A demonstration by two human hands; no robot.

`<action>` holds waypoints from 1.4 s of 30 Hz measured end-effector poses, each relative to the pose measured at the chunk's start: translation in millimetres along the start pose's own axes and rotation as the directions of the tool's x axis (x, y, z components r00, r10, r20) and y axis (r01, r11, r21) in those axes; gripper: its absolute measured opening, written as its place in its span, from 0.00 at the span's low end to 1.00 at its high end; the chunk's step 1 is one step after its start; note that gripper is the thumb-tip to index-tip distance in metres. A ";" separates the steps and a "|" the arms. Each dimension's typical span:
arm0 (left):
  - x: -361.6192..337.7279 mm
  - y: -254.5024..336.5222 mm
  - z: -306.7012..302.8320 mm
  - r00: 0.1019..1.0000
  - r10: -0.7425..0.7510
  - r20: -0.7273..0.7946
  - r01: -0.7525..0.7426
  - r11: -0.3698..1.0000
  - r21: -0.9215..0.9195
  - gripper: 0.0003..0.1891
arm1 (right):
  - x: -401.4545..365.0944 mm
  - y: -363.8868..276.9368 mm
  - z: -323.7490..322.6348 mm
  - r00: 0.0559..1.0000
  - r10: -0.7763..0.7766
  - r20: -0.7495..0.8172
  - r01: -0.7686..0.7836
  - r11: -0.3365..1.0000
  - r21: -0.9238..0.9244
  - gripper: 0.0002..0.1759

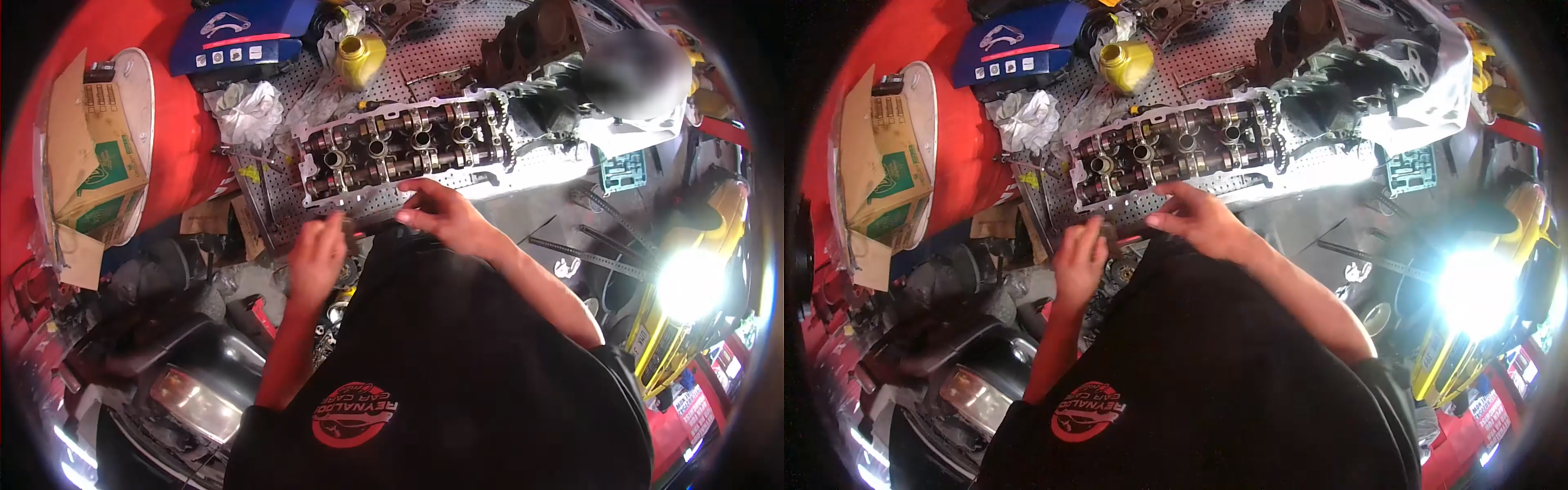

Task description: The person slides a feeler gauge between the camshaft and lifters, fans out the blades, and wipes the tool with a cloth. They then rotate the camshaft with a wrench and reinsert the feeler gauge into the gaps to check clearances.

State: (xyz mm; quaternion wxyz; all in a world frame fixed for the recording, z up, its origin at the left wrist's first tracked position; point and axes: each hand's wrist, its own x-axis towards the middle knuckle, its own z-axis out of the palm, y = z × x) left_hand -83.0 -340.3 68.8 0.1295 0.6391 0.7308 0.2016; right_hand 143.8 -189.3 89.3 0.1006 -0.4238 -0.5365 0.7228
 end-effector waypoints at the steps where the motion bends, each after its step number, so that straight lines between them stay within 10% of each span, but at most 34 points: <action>1: 9.5 17.9 -2.5 0.997 0.041 0.069 -0.040 0.999 -0.023 0.21 | 7.7 -1.2 2.5 0.998 0.016 0.058 -0.020 0.997 0.079 0.18; 7: 49.0 64.9 16.8 0.943 -0.180 0.281 0.293 0.850 -0.438 0.26 | 11.2 12.4 -29.7 0.991 0.124 0.056 -0.135 0.938 0.318 0.13; 11: 77.0 84.2 22.4 0.943 -0.081 0.323 0.218 0.884 -0.414 0.26 | 14.1 39.7 -58.7 0.989 0.134 0.063 -0.147 0.829 0.540 0.12; 15: 99.7 84.8 40.7 0.823 -0.217 0.525 0.473 0.774 -0.422 0.15 | 19.1 48.3 -75.5 0.969 0.214 0.127 -0.248 0.783 0.571 0.14; 18: 138.8 64.6 35.9 0.826 -0.243 0.509 0.368 0.916 -0.158 0.16 | 13.4 70.1 -88.6 0.939 0.341 0.043 -0.319 0.817 0.481 0.18; 22: 216.2 25.1 29.7 0.873 0.013 0.487 -0.220 0.902 0.370 0.13 | -8.6 140.6 -113.1 0.935 0.354 0.027 -0.326 0.829 0.454 0.20; 25: 242.2 13.0 53.1 0.760 0.133 0.636 -0.423 0.844 0.329 0.13 | -29.8 180.2 -134.5 0.930 0.363 -0.055 -0.307 0.853 0.423 0.19; 28: 247.5 24.2 78.0 0.637 0.108 0.763 -0.452 0.855 0.256 0.14 | -50.0 184.0 -151.6 0.879 0.457 -0.135 -0.332 0.790 0.516 0.18; 42: 236.1 53.0 96.7 0.604 0.177 0.777 -0.596 0.747 0.294 0.09 | -44.4 181.7 -151.5 0.855 0.468 -0.226 -0.306 0.805 0.509 0.17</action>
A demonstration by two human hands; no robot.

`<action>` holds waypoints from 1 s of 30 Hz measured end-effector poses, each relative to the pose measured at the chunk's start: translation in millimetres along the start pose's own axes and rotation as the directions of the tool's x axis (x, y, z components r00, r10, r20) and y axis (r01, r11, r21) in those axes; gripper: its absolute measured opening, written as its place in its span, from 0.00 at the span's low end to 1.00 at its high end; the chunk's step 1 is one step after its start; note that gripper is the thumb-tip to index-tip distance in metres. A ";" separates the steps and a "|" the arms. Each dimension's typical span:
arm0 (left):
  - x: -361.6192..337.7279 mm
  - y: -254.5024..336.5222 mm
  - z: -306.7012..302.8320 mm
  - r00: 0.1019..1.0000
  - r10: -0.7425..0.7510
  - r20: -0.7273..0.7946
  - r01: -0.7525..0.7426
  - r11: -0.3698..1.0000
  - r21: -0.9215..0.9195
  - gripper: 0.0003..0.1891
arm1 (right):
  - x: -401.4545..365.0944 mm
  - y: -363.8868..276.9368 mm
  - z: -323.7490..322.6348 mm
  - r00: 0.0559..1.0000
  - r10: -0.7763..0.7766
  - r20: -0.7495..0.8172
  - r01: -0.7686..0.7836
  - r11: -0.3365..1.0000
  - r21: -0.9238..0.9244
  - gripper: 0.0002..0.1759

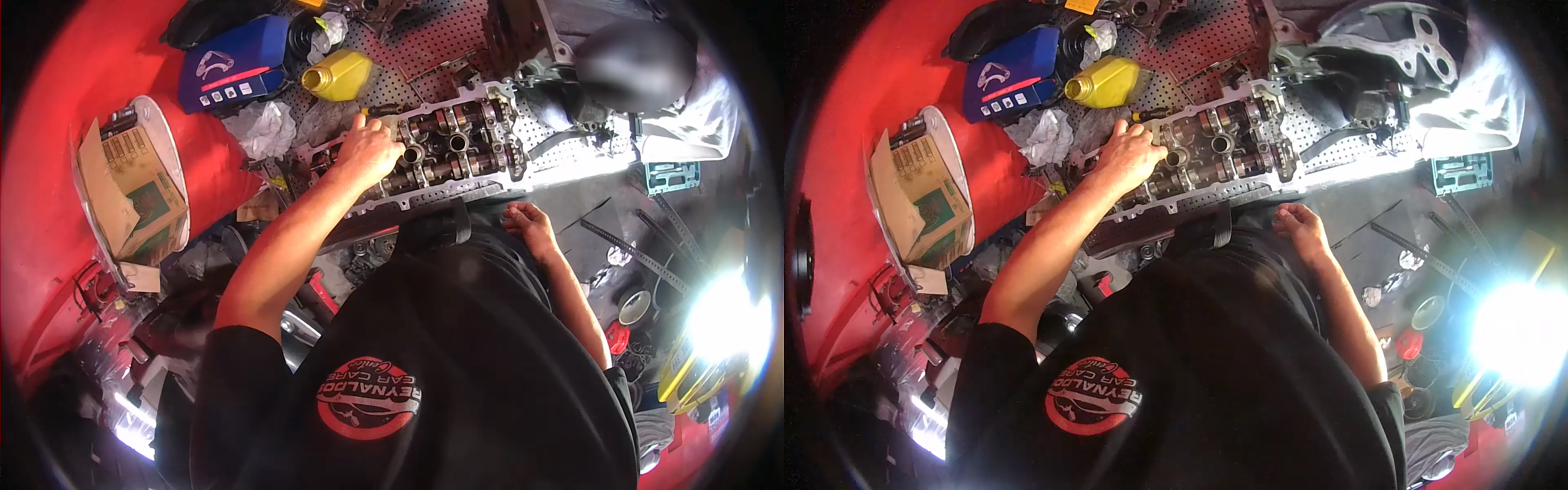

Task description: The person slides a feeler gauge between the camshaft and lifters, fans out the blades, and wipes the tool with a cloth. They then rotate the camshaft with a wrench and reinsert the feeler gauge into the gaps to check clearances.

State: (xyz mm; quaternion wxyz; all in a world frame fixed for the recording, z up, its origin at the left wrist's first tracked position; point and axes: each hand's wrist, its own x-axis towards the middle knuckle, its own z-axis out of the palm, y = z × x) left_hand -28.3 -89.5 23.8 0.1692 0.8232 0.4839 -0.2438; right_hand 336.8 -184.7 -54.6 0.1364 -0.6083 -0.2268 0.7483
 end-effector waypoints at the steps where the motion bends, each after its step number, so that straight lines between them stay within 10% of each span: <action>1: -1.4 -1.2 -0.6 1.000 -0.001 -0.002 0.001 1.000 0.005 0.09 | 0.2 -2.7 1.0 1.000 0.000 0.001 0.000 1.000 0.001 0.17; 8: -1.2 -3.9 -17.9 0.997 -0.042 0.068 0.030 0.985 0.171 0.12 | -7.9 -6.3 -6.4 0.999 -0.018 -0.035 0.016 0.999 -0.047 0.17; 13: -21.2 -71.9 -76.3 0.981 -0.051 -0.190 0.069 0.993 0.091 0.16 | -9.0 -2.2 -21.5 1.000 0.017 -0.022 -0.016 0.999 0.044 0.19; 30: 71.3 2.8 -48.3 0.959 0.252 0.131 -0.257 0.966 0.023 0.08 | -6.5 -5.9 -24.9 0.996 0.007 -0.085 0.008 0.984 0.177 0.19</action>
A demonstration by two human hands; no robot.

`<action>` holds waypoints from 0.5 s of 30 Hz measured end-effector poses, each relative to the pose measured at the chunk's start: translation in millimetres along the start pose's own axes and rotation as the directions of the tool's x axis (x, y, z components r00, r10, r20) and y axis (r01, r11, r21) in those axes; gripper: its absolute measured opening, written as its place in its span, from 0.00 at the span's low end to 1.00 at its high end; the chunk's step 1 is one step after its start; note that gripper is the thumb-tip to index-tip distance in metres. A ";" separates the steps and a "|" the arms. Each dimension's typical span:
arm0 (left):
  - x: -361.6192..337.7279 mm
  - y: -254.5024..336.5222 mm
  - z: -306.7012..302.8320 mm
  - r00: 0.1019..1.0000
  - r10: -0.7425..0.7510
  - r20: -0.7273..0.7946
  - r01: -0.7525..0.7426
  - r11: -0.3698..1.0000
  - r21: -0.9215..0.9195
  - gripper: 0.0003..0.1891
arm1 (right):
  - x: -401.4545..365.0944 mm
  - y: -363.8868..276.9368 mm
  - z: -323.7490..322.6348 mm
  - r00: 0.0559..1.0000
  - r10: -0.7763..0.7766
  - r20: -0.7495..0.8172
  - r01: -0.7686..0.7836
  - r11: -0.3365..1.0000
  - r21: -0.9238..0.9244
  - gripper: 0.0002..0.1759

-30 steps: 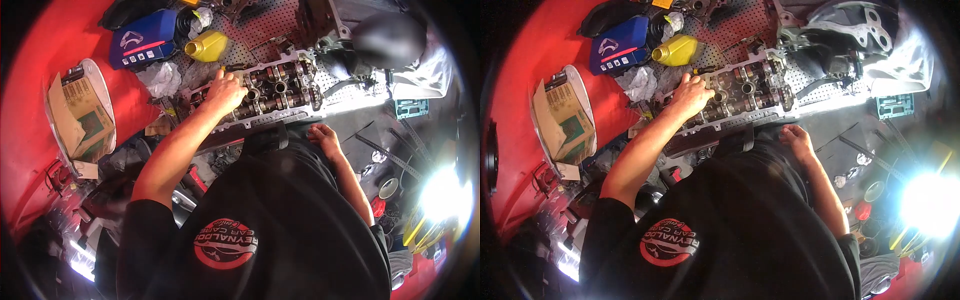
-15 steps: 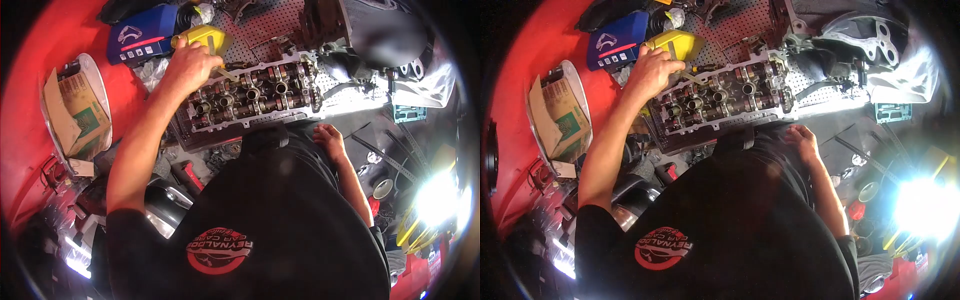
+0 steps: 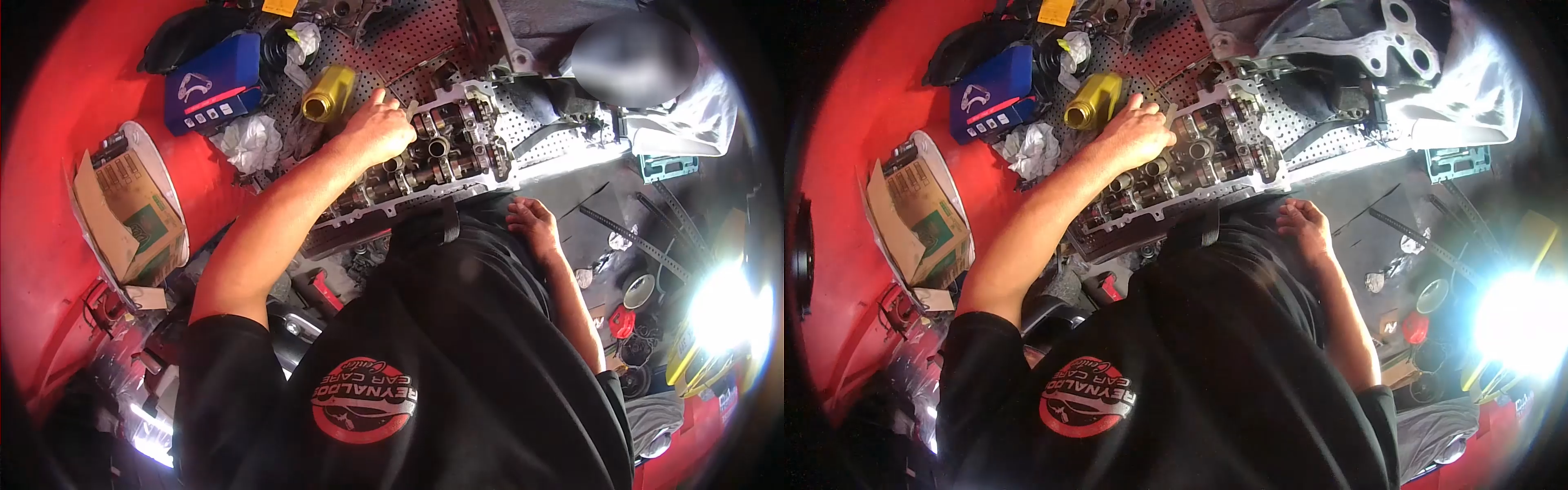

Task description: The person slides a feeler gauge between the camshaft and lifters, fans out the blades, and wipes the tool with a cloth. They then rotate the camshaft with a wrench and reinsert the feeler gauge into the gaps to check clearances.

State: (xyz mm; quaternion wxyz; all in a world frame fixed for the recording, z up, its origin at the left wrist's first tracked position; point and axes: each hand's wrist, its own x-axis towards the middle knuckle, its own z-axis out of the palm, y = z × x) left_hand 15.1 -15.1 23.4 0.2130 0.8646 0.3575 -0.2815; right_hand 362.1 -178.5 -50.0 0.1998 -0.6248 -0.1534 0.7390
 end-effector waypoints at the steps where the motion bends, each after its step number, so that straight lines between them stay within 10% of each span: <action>1: 1.0 1.7 -0.5 1.000 -0.004 0.011 0.004 1.000 0.006 0.08 | 0.7 0.1 -0.6 1.000 0.002 0.007 -0.002 1.000 -0.002 0.19; 15: 2.9 5.2 -1.6 0.999 -0.005 0.038 0.004 1.000 0.014 0.07 | 8.5 -9.1 8.4 0.999 0.034 -0.014 -0.033 0.998 0.061 0.17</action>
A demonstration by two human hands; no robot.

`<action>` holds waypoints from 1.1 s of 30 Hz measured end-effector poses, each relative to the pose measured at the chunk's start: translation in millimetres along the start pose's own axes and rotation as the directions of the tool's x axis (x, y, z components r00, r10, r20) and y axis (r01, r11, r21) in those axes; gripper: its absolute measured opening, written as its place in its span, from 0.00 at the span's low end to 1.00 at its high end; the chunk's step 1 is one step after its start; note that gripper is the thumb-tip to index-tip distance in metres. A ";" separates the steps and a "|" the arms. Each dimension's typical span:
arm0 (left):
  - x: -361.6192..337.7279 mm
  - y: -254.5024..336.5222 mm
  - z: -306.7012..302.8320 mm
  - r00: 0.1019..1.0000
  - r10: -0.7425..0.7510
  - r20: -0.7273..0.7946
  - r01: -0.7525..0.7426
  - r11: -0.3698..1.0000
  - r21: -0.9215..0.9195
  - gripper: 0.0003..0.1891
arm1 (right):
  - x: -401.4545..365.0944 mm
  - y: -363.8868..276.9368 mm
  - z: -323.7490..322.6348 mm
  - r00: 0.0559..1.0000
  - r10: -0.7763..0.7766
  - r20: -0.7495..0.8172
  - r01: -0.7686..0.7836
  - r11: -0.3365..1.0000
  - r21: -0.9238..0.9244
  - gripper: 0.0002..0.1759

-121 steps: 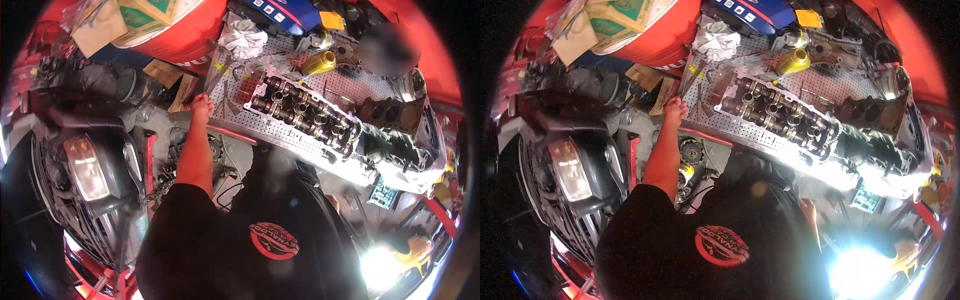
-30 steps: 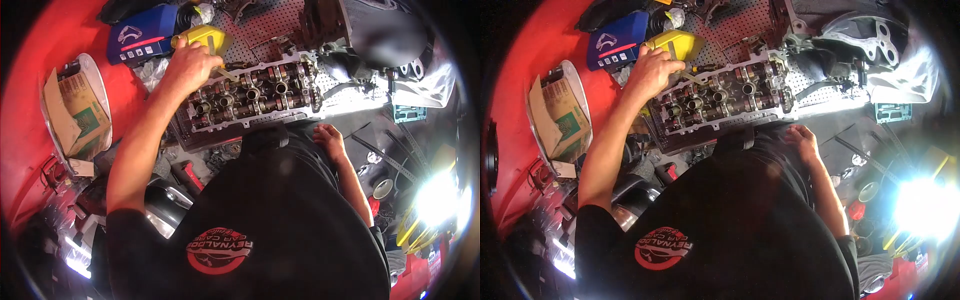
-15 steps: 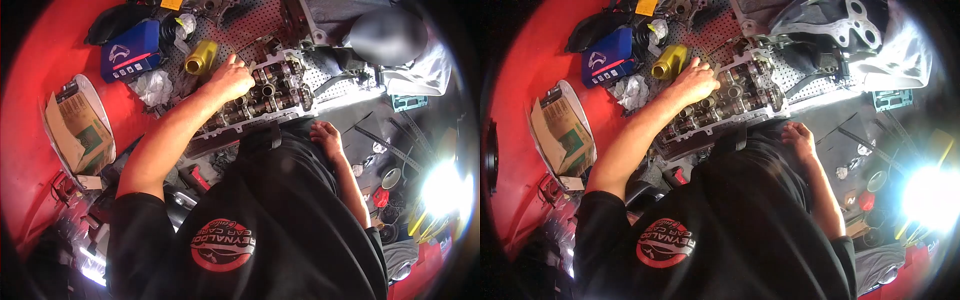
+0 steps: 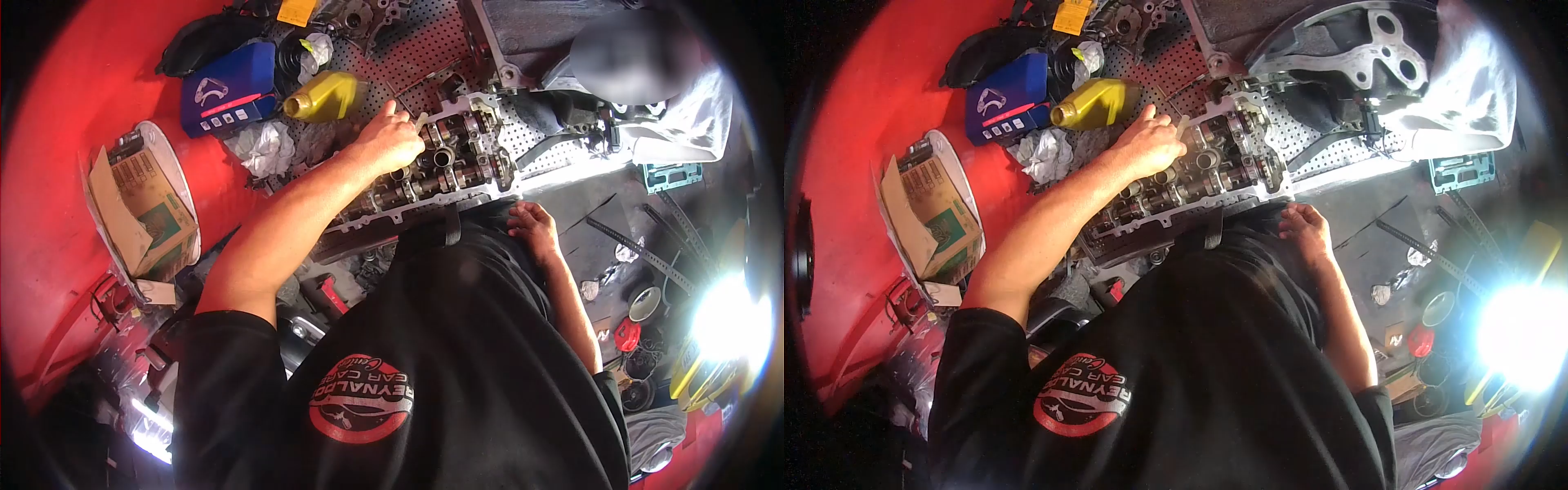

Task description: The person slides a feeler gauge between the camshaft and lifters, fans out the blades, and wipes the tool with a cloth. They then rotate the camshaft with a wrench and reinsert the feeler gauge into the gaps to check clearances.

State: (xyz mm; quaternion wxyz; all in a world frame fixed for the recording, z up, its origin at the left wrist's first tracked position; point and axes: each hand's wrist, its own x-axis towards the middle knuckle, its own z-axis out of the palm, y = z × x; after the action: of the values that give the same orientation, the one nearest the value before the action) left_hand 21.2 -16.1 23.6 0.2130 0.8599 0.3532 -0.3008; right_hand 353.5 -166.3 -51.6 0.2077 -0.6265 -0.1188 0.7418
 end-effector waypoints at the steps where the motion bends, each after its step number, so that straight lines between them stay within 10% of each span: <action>1: -0.5 0.8 0.3 1.000 0.002 -0.005 -0.002 1.000 0.011 0.07 | 0.2 1.4 -0.4 1.000 -0.004 -0.001 0.004 1.000 0.009 0.17; 9: -7.4 -1.8 -1.4 0.996 0.041 -0.084 -0.042 0.999 -0.016 0.08 | 2.6 6.9 2.9 0.999 -0.032 -0.014 0.033 0.997 0.067 0.16; 16: -13.7 -14.5 -54.2 0.990 -0.137 -0.036 0.140 0.985 0.097 0.09 | 5.8 16.2 7.8 0.990 -0.129 -0.049 0.112 0.958 -0.263 0.12; 19: -30.5 -19.4 -51.3 0.977 -0.163 -0.136 0.165 0.986 0.003 0.12 | -9.7 -7.6 44.2 0.692 -0.679 0.245 0.623 0.391 -0.677 0.08; 23: -57.6 8.4 -43.4 0.947 -0.266 -0.181 0.259 0.964 -0.063 0.15 | -11.9 -49.1 103.6 0.579 -0.549 0.602 0.728 0.016 -0.685 0.10; 27: -97.0 36.3 0.2 0.678 -0.432 -0.595 0.266 0.898 -0.350 0.13 | 16.0 -41.1 142.9 0.579 -0.453 0.678 0.672 -0.205 -0.711 0.12; 33: -163.4 66.2 65.0 0.535 -0.719 -0.443 0.484 0.691 -0.537 0.16 | 26.2 -38.0 171.5 0.620 -0.265 0.739 0.594 -0.457 -0.662 0.10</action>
State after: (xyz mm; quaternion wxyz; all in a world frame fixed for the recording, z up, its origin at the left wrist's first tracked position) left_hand -47.0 -175.7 95.6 0.1130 0.6754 0.7286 0.0146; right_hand 188.3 -106.2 -26.0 -0.0598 -0.3407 -0.8982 0.2712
